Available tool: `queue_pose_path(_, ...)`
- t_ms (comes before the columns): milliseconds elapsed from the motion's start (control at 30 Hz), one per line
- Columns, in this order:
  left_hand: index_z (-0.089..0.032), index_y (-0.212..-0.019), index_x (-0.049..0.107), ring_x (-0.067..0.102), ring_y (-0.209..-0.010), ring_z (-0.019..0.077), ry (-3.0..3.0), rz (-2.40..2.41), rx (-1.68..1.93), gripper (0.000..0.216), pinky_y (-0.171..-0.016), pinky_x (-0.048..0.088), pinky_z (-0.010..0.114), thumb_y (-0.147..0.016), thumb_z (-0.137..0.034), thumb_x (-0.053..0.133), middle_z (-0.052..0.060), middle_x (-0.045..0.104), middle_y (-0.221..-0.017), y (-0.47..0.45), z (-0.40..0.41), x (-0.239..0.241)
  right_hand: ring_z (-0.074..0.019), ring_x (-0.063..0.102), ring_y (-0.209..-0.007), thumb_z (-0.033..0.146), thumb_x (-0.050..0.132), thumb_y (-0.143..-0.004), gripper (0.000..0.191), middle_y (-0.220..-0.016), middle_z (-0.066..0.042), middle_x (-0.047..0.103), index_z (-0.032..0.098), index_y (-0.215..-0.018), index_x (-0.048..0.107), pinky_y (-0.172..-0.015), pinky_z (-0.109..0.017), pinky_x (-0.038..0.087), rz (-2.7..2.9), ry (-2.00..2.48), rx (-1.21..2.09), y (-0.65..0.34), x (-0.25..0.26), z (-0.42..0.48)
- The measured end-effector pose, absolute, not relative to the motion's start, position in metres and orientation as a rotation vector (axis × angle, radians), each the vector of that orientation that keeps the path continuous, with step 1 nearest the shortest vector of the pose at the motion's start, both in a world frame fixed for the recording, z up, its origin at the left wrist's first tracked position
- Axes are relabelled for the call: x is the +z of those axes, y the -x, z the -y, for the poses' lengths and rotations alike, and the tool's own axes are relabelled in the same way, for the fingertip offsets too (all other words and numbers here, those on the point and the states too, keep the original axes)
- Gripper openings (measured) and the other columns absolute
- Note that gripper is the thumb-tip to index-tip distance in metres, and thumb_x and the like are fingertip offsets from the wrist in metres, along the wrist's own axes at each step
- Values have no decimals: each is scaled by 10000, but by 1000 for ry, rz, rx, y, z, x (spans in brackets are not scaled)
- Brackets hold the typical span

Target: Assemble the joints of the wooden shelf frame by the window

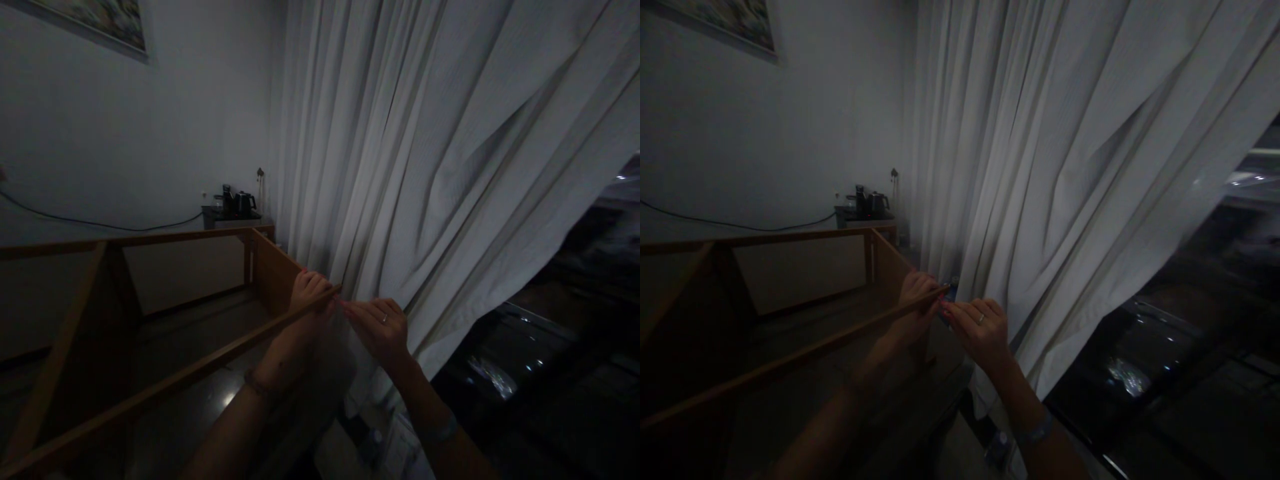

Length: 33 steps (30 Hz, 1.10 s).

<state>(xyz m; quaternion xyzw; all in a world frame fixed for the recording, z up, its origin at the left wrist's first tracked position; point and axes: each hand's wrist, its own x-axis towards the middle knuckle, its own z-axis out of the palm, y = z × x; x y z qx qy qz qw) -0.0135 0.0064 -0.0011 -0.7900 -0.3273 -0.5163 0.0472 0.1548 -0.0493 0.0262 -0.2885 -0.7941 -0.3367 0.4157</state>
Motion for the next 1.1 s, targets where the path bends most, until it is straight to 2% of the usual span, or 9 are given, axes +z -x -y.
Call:
queue_pose_path(200, -215, -867, 570, 518, -923, 214, 2387, 970, -1582, 94, -1039, 357, 442, -875, -169, 489, 16, 603, -869, 12, -8, -1, -132, 576, -552, 302, 547, -975, 273, -640, 5, 703, 196, -803, 731, -653, -307, 357, 1785, 1033, -500, -143, 14, 56)
queue_pose_path(333, -218, -899, 581, 522, -941, 215, 2385, 952, -1555, 119, -1041, 357, 443, -894, -173, 470, 19, 608, -886, 13, -8, -1, -143, 626, -616, 366, 515, -982, 305, -714, 16, 734, 235, -842, 752, -682, -292, 397, 1711, 1139, -145, -140, 18, 58)
queue_pose_path(433, -222, -894, 585, 523, -944, 215, 2401, 981, -1527, 113, -1050, 351, 451, -906, -205, 474, 16, 607, -874, 14, -8, -1, -158, 644, -688, 374, 508, -983, 279, -807, 13, 752, 247, -908, 744, -677, -287, 422, 1742, 1133, -43, -143, 21, 56)
queue_pose_path(567, -220, -885, 586, 520, -964, 218, 2424, 997, -1521, 103, -1069, 336, 463, -907, -228, 485, 18, 613, -894, 15, -8, -1, -162, 638, -741, 345, 547, -969, 234, -951, -20, 744, 244, -1141, 669, -729, -301, 475, 1798, 962, -199, -152, 18, 46)
queue_pose_path(667, -226, -894, 595, 514, -991, 226, 2424, 1016, -1522, 104, -1071, 334, 471, -892, -219, 491, 21, 614, -905, 15, -8, -1, -163, 660, -797, 258, 576, -959, 234, -956, -34, 741, 259, -1181, 652, -774, -311, 484, 1883, 768, -487, -161, 13, 39)
queue_pose_path(833, -229, -897, 597, 515, -987, 225, 2433, 1019, -1529, 115, -1077, 333, 476, -897, -226, 482, 23, 615, -900, 15, -7, 2, -153, 679, -869, 170, 608, -939, 390, -1017, -50, 743, 250, -1318, 563, -821, -303, 468, 2049, 666, -798, -175, 16, 35)
queue_pose_path(900, -228, -880, 595, 515, -987, 225, 2427, 1029, -1536, 112, -1081, 329, 473, -898, -235, 485, 23, 619, -899, 14, -6, 2, -146, 676, -799, 182, 601, -946, 286, -960, -45, 751, 230, -1228, 617, -796, -300, 460, 2058, 649, -831, -176, 19, 36)
queue_pose_path(1000, -226, -857, 585, 516, -976, 221, 2413, 1034, -1564, 101, -1075, 335, 461, -897, -241, 494, 20, 619, -895, 13, -7, 1, -134, 636, -638, 239, 599, -952, 101, -756, -16, 738, 202, -948, 693, -725, -300, 427, 2032, 675, -797, -171, 20, 38)
queue_pose_path(1100, -220, -846, 579, 514, -971, 218, 2399, 1015, -1595, 110, -1069, 338, 455, -905, -232, 487, 20, 611, -883, 12, -8, -1, -116, 590, -539, 300, 562, -973, 270, -608, 10, 690, 197, -759, 690, -683, -300, 384, 1955, 841, -560, -160, 15, 44)
